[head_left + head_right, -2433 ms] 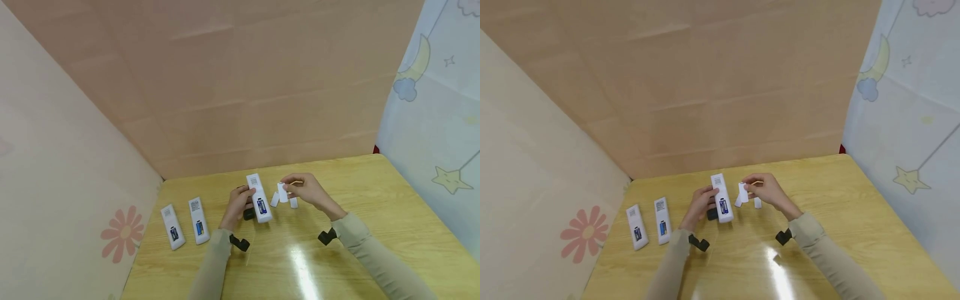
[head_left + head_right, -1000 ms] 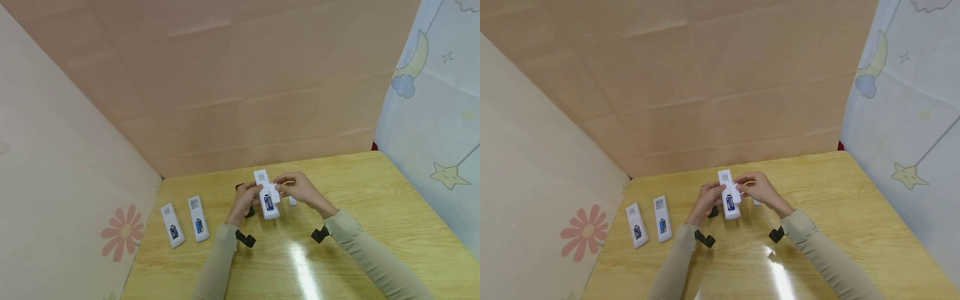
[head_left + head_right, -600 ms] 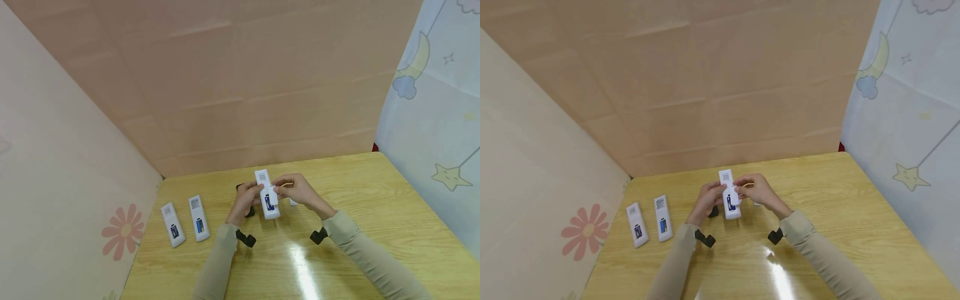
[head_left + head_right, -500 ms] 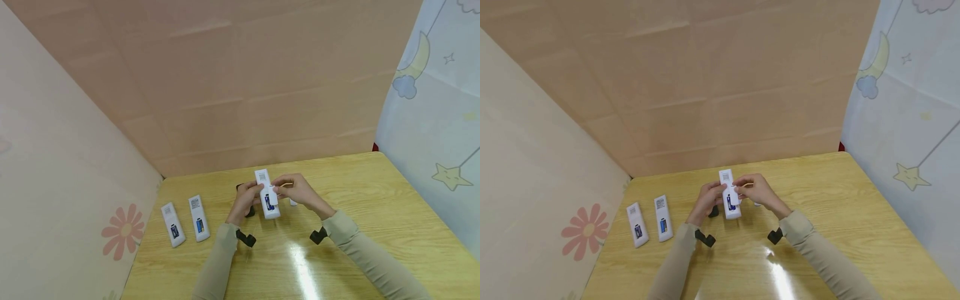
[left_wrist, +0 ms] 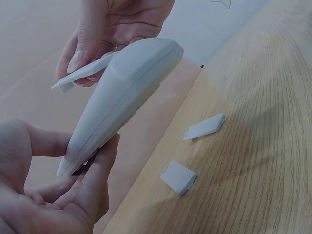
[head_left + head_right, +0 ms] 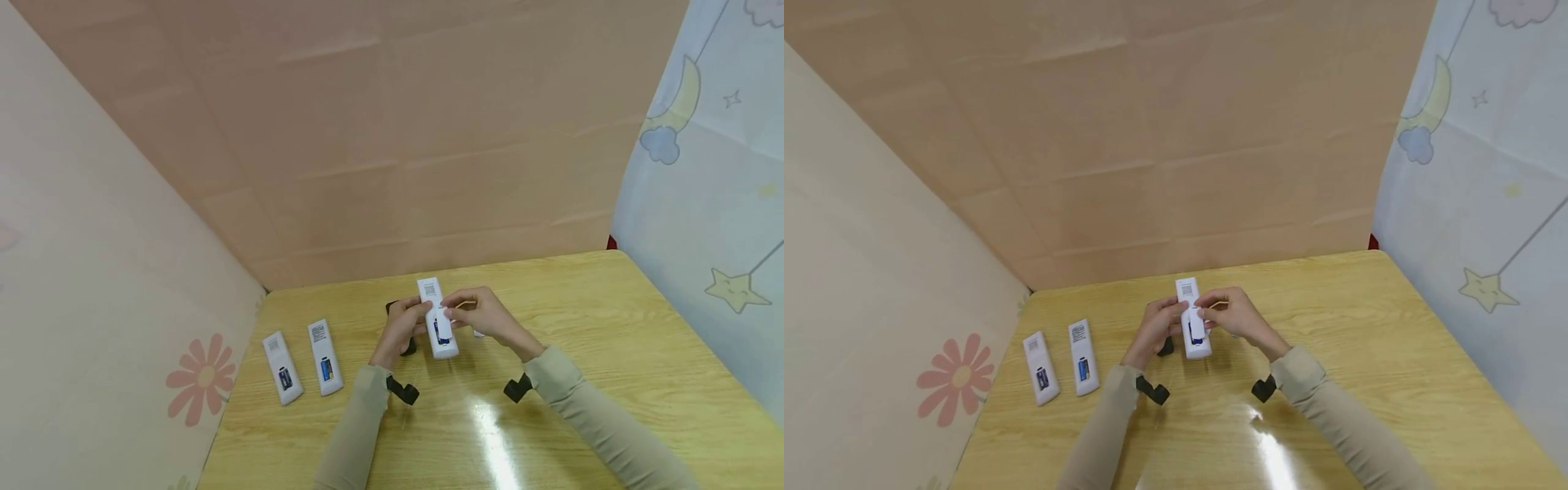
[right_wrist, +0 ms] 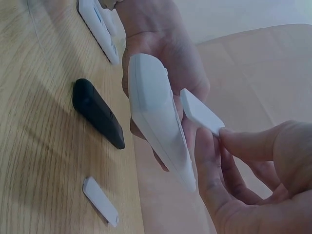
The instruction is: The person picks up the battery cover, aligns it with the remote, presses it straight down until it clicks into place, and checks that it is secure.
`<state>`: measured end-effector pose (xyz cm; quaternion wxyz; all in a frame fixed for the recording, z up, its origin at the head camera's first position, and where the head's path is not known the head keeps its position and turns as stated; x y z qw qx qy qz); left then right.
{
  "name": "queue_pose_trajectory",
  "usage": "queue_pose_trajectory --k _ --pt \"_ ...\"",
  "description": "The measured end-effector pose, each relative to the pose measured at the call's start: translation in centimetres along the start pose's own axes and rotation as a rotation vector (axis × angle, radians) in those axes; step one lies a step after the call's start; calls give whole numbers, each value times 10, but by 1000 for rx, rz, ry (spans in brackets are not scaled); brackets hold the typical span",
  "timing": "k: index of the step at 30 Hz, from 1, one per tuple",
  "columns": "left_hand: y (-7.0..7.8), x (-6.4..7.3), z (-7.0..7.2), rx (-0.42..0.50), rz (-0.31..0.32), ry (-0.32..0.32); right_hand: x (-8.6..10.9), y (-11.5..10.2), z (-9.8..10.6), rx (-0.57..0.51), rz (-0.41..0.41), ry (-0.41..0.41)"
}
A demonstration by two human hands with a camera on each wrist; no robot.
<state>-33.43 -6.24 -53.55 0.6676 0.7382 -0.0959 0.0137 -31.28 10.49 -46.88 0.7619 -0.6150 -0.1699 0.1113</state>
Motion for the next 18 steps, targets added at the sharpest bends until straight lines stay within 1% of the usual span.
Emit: queue_pose_trajectory --k 6,18 --pt "0 -1 1 -1 -2 12 0 2 -3 0 2 0" --pt "-1 -1 0 19 -6 7 1 4 -5 -14 -9 -21"
Point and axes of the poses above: each hand's wrist, its own x-axis away from the middle knuckle, its own z-axis out of the back of the hand, y = z × x, the point moved 9 cm from there along -x, towards the middle knuckle, and after that the axes turned 6 degrees about -z, right-handed, at the moved point
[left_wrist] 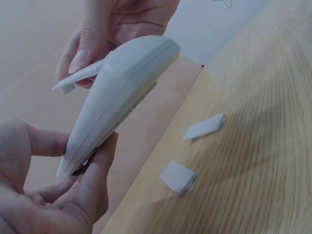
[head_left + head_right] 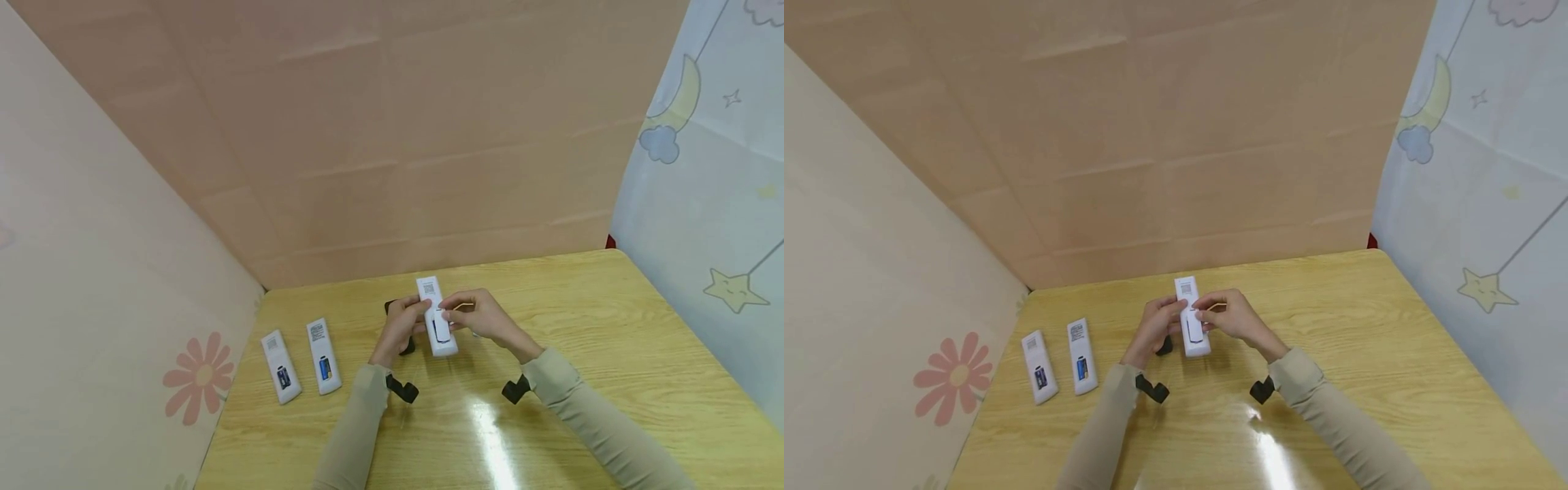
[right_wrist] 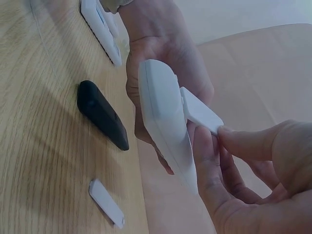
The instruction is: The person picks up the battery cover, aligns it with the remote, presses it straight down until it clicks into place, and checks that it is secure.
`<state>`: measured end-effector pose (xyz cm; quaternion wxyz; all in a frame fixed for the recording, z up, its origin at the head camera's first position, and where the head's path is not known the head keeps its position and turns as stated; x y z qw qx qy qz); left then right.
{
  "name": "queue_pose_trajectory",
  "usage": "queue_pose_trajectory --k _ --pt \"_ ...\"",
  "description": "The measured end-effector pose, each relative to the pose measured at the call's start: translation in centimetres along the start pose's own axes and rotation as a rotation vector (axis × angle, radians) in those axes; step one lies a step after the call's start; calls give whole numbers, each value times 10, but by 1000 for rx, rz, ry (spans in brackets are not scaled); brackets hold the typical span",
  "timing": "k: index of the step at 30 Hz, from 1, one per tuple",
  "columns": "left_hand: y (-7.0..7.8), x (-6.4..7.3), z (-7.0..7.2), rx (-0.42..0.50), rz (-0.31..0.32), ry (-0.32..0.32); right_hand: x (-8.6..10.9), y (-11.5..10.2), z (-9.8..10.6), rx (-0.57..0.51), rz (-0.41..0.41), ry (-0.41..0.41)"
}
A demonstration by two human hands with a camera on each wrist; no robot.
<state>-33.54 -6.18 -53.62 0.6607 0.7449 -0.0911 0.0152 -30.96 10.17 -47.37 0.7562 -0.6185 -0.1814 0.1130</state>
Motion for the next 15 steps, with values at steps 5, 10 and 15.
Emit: queue_pose_trajectory --k 5,10,15 --pt "0 -1 0 -4 -12 -2 1 0 -1 1 -2 5" --pt "0 -1 0 -11 -3 -9 1 0 -3 0 -4 3" --pt "0 0 0 -11 0 -9 2 2 -3 -1 -2 3"
Point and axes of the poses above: each hand's wrist, its own x-axis away from the middle knuckle, its own z-axis out of the back of the hand, y = z × x, the point moved 9 cm from there along -x, towards the middle knuckle, and after that the axes turned 6 degrees about -z, right-handed, at the moved point
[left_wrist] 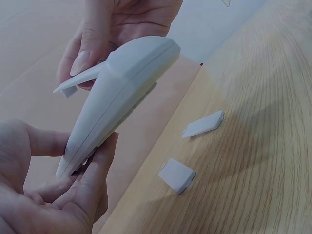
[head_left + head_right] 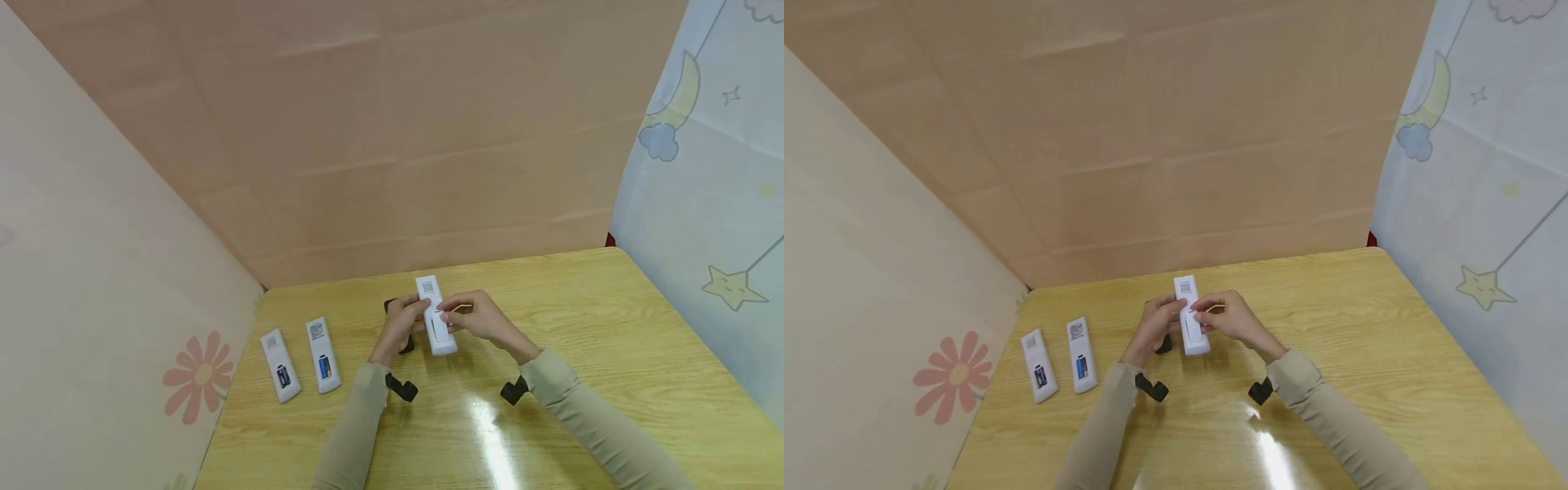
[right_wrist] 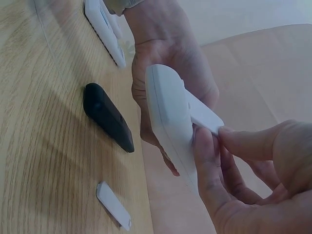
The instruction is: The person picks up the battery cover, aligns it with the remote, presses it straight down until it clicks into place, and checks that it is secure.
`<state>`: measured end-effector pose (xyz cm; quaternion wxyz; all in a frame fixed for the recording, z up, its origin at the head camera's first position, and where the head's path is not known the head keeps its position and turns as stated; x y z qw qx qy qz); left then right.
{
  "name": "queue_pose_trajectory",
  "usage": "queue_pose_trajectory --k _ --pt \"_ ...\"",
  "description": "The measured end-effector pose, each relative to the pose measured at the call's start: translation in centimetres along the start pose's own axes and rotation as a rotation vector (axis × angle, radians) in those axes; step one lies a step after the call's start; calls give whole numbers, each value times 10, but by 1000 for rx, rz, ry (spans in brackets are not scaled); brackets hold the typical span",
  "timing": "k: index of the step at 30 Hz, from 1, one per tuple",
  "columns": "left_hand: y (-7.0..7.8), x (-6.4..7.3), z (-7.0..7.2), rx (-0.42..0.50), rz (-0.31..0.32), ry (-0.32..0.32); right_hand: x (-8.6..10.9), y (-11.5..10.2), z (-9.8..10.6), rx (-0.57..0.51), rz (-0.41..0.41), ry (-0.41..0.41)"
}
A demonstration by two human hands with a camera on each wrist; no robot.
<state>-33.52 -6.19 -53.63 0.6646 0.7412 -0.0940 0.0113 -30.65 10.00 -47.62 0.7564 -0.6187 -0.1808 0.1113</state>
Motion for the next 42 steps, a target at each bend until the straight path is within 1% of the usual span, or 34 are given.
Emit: queue_pose_trajectory --k 9,15,23,31,34,38,42 --pt "2 0 -1 16 -8 -4 0 0 1 23 4 7" --pt "3 1 -1 18 -12 -5 -1 2 2 65 -2 38" --pt "6 1 -5 30 -10 -11 -2 2 1 127 40 46" --pt "7 1 -8 35 -5 -14 1 2 3 154 40 52" --pt "6 0 -9 34 -5 -17 2 1 4 177 47 75" --pt "5 1 -6 21 10 -4 1 0 0 243 74 106" --pt "9 0 -3 10 3 5 0 -3 -1 274 100 137"
Point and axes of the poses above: each hand's wrist, its own x-axis away from the middle knuckle, its own z-axis out of the back of the hand, y = z × x, the point moved 9 cm from there along -x, towards the middle knuckle, and after that the axes turned 6 degrees about -z, right-handed, at the moved point
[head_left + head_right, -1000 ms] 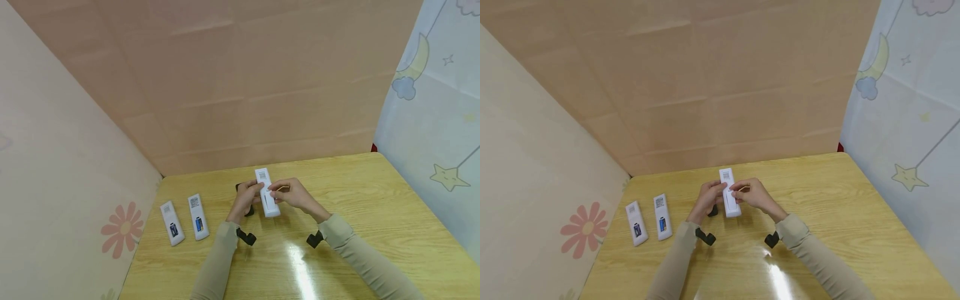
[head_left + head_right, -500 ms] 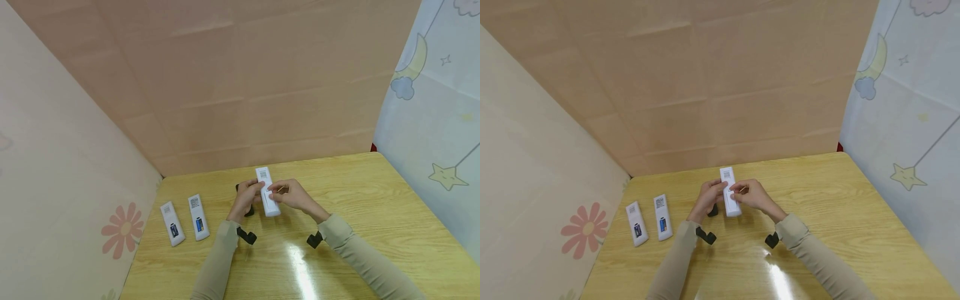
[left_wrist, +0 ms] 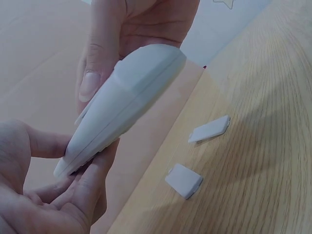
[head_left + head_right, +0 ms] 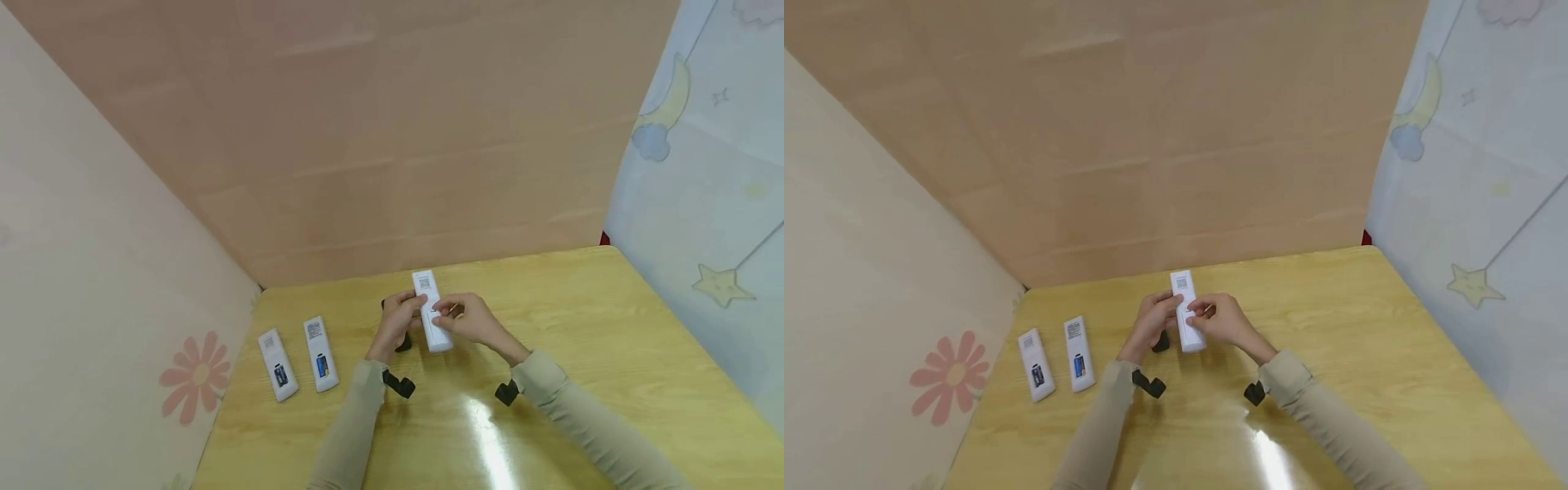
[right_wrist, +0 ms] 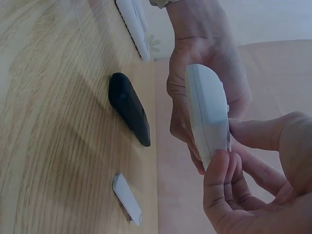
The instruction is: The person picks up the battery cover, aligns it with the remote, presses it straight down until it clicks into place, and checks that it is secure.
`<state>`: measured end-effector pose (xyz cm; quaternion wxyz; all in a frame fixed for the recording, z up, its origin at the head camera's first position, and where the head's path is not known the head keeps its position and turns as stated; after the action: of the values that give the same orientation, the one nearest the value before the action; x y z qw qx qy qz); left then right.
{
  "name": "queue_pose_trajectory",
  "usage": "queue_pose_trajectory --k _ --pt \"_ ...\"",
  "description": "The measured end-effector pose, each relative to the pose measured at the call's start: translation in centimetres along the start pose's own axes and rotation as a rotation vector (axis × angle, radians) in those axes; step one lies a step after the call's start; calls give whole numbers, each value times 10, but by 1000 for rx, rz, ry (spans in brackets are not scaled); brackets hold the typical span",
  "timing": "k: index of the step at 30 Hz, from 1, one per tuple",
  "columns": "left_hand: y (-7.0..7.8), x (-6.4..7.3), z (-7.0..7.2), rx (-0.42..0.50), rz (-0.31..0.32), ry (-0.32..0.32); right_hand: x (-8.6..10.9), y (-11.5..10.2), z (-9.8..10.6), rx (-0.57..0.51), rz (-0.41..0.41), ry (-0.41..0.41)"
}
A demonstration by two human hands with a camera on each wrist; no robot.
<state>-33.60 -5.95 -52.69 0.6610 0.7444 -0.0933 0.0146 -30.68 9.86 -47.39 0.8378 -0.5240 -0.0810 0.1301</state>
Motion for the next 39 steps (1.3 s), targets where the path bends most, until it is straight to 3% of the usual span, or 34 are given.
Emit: queue_pose_trajectory --k 5,13,18,24,39 --pt "7 -2 2 0 -18 5 -3 1 2 -25 -12 37" --pt "15 -4 -5 -1 -27 20 -1 20 0 -171 -158 -11" --pt "21 -5 -10 -4 -43 14 2 26 0 -207 -203 -18" --pt "18 0 -8 -9 -19 28 8 28 -9 -257 -229 -68" --pt "12 6 -5 -17 7 34 14 30 -16 -283 -229 -78"
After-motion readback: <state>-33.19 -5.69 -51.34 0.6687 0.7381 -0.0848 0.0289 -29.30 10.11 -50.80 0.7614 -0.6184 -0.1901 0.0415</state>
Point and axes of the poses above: each hand's wrist, its own x-axis away from the middle knuckle, its own z-axis out of the back of the hand, y = z × x, the point moved 9 cm from there along -x, towards the middle knuckle, and after that the axes turned 6 degrees about -z, right-handed, at the moved point
